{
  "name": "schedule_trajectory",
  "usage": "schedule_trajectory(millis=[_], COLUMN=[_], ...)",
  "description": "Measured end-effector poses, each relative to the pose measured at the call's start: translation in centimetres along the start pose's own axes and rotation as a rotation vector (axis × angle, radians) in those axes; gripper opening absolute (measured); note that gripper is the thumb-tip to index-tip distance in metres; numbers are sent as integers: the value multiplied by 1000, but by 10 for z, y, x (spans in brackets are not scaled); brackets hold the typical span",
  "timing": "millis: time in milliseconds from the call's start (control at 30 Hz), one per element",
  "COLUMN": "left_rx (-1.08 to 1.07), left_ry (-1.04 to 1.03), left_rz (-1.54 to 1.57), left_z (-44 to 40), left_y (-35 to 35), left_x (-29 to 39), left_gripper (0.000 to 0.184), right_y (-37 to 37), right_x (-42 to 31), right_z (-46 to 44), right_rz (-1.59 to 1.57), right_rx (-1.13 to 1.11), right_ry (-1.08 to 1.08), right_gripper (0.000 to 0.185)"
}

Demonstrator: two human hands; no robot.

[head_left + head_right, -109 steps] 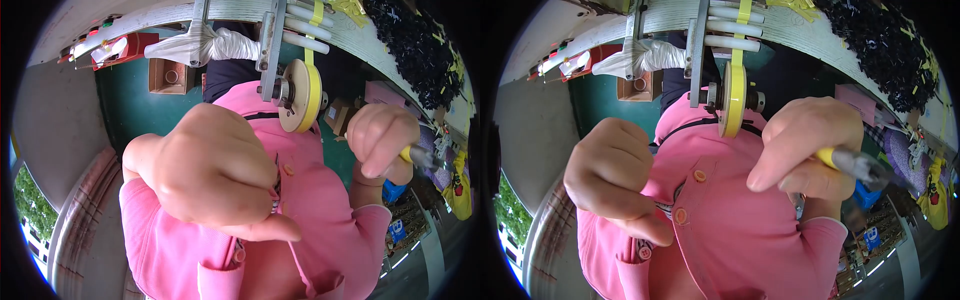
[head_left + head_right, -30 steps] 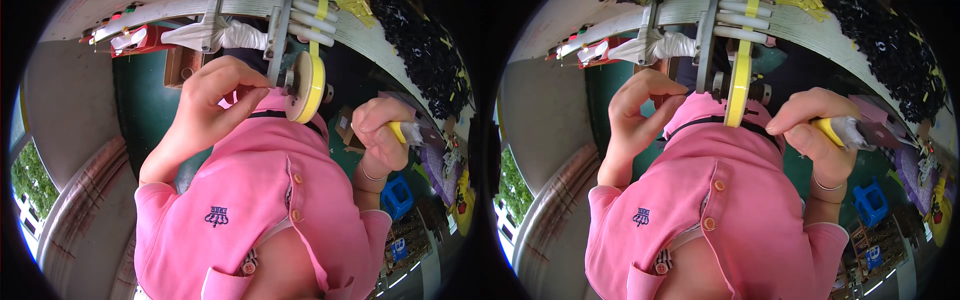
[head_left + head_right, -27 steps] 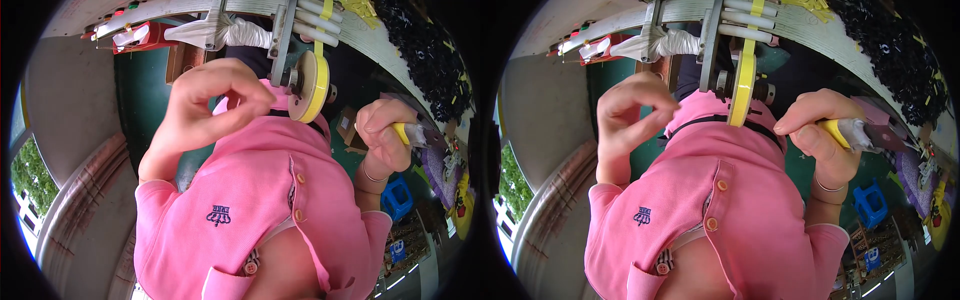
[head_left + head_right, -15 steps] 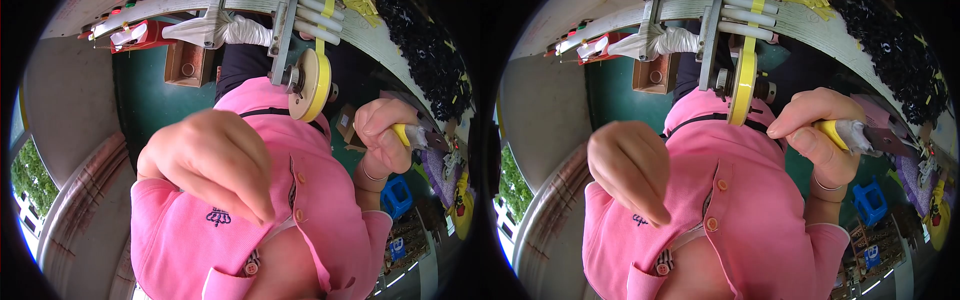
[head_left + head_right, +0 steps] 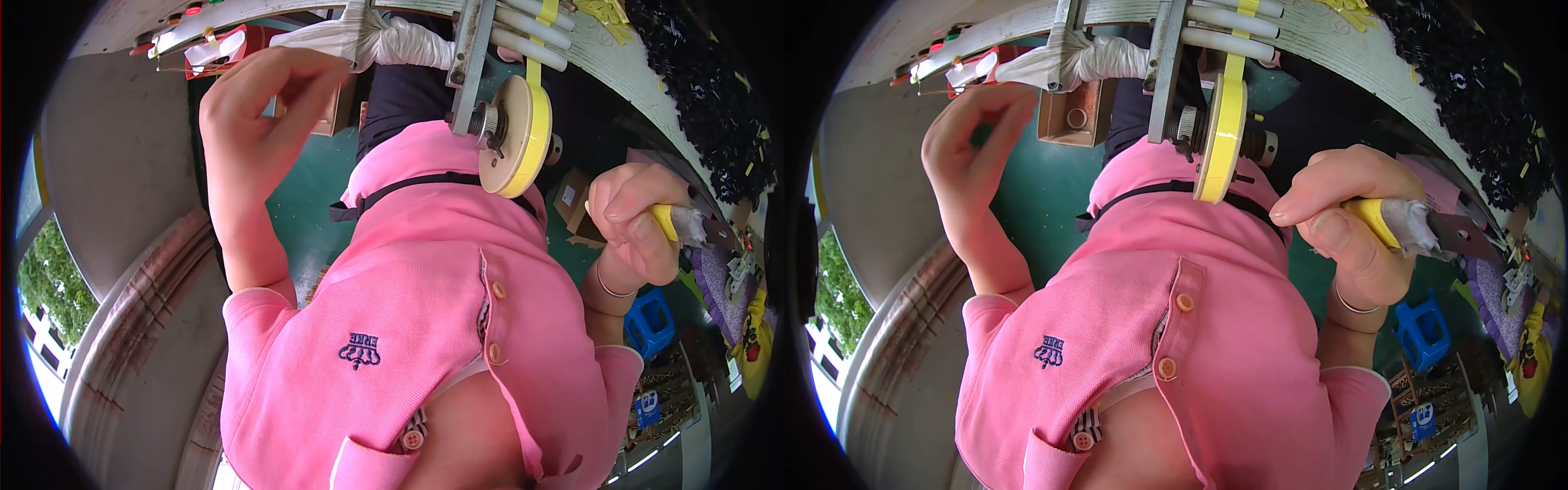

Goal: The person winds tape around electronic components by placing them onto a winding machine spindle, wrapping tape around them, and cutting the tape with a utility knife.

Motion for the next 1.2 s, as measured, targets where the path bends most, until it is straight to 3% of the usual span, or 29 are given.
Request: schedule_trajectory(millis=[100, 200, 300, 500, 1200], left_rx=[-38, -48, -331, -671, -668], left_ry=[242, 318, -162, -258, -378], left_rz=[-137, 222, 689, 1203, 1281], left_z=[7, 16, 7, 12, 26], left_y=[6, 7, -5, -30, -57], left_x=[-17, 1, 36, 55, 80], left_gripper=[5, 6, 12, 14, 9], right_y=[-2, -4, -5, -8, -7], right_x=[1, 2, 2, -1, 0], right_z=[0, 0, -1, -4, -4], right_rz=[-28, -77, -96, -105, -99], right_rx=[-30, -108, -105, -129, -105], right_ry=[5, 7, 34, 64, 59], right_gripper=[18, 18, 18, 16, 16])
Point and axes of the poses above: each hand's wrist, its own z-axis away from the middle knuckle, its own y-axis out of the back of the hand, x = y × z, the point moved 9 cm from there along -z, towards the middle knuckle, and after that the axes turned 12 degrees about z, right-handed, at the moved point
